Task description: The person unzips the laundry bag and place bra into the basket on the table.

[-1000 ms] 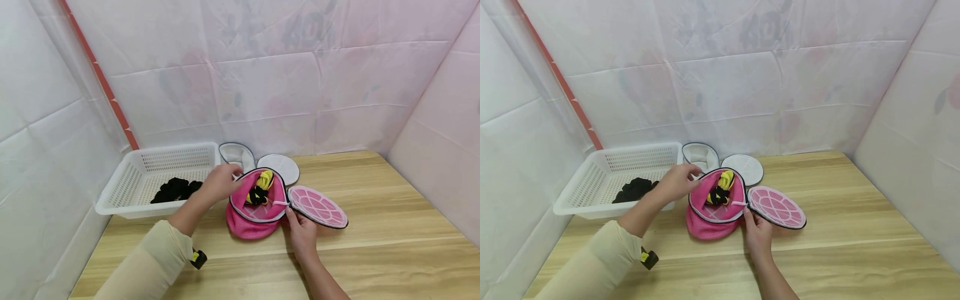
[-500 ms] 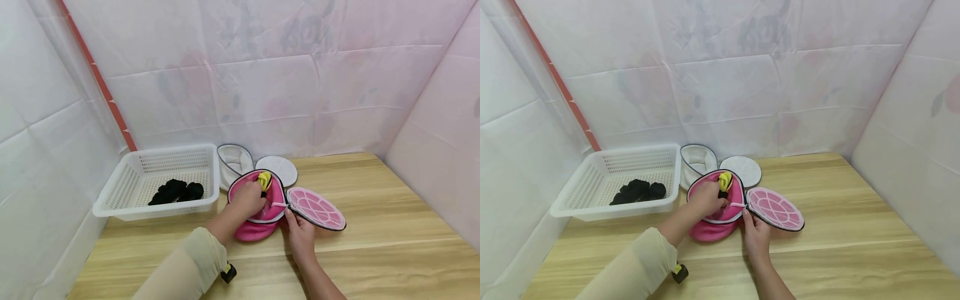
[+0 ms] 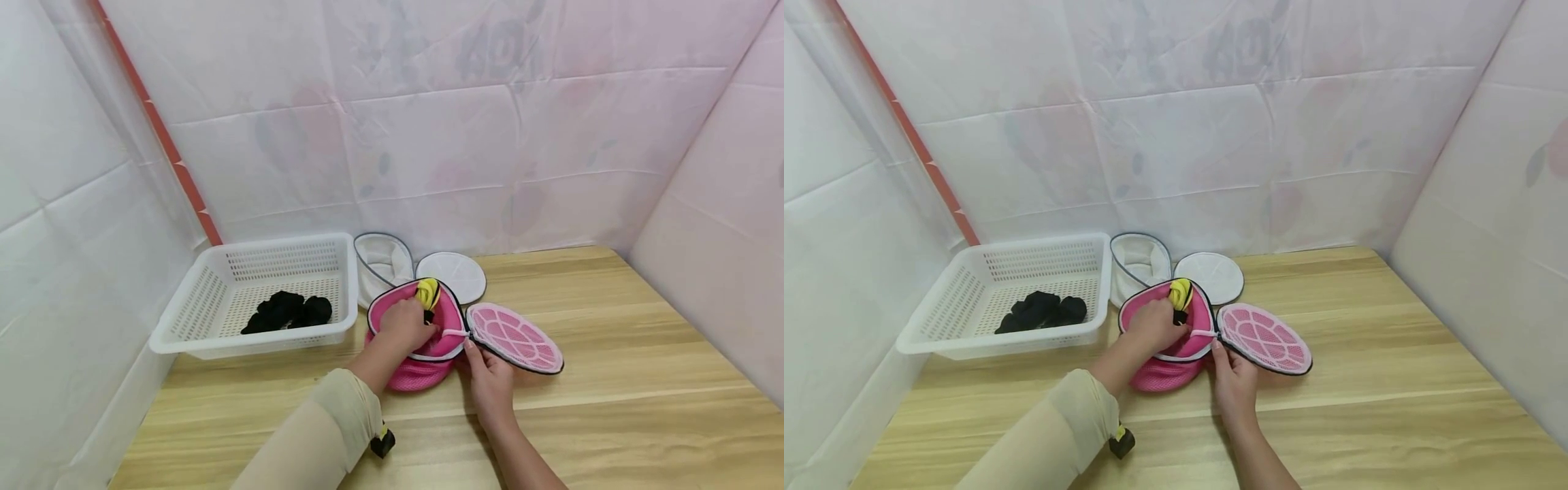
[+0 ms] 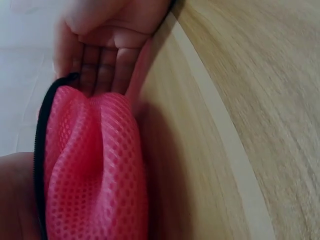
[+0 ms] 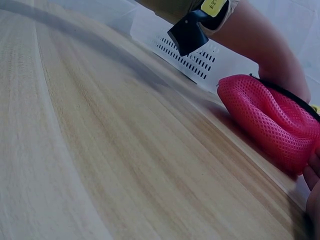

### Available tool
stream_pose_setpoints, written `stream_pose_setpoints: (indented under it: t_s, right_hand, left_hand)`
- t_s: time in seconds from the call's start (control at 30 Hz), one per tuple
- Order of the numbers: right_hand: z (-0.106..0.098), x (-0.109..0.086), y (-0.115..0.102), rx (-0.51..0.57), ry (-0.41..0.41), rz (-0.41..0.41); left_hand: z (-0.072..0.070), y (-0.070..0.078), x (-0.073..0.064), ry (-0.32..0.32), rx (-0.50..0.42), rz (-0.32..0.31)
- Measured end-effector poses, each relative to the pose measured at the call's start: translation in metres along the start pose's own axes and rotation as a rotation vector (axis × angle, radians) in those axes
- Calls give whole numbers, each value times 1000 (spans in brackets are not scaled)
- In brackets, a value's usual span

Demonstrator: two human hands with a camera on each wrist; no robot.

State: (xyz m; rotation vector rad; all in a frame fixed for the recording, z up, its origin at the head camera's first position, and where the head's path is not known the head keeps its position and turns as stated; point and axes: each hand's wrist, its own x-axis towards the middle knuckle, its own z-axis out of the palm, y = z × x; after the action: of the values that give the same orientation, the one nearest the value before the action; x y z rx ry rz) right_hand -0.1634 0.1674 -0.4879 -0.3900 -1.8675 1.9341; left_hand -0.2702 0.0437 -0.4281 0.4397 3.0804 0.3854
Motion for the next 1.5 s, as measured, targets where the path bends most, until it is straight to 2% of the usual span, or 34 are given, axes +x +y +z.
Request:
stream_pose_setpoints:
  t_s: [0.1,0.2,0.3,0.37,0.47,0.57,0.7,0.77,0.83,0.9,0.97,1.07,1.13,1.2,1.27,1.37,1.47,1.5]
  right_hand:
    - [1,-1,-1,11,-9,0]
    - [3,-2,-1,11,-11,1]
    - [4,-2,-2,16,-16,-1]
    - [4,-1,-2,18,-21,-6]
    - [4,0,-2,20,-26,-4]
    - [3,0,-3,23,-28,0]
    - [1,2,-2,24,-25,2]
    - [0,3,-2,19,-20,6]
    - [-1,4,-2,11,-14,9]
    - [-1,4,-3,3,-12,16]
    - [-2,4,-3,-6,-11,21]
    - [-2,5,-4,-16,-8,26]
    - [-2,5,-4,-20,-6,26]
    - [-2,4,-3,-18,-8,30]
    - [-2,4,-3,-21,-5,34]
    - [-3,3,-3,-15,-1,40]
    - [-4,2,-2,-7,4,42]
    - [-4,2,-1,1,4,43]
  left_hand:
    - [6,-6,3,-11,-51,-5]
    - [9,-14,6,-6,-163,5]
    - [5,-22,6,-4,-373,28]
    - [0,-26,6,-23,-561,41]
    - [-10,-30,4,-68,-842,25]
    - [-24,-33,0,-114,-1084,-26]
    - [-46,-40,-4,-183,-1399,-35]
    - [-58,-49,-6,-236,-1543,4]
    - [-69,-61,-9,-294,-1647,37]
    - [-80,-76,-13,-349,-1720,97]
    - [-90,-92,-17,-377,-1770,139]
    - [-104,-116,-24,-338,-1794,146]
    - [-114,-132,-28,-264,-1757,101]
    - [-123,-151,-32,-173,-1662,28]
    - [-131,-172,-36,-90,-1481,-62]
    - [-140,-205,-41,15,-1098,-202]
    - [-144,-236,-46,72,-711,-298]
    - [-144,-244,-47,80,-617,-310]
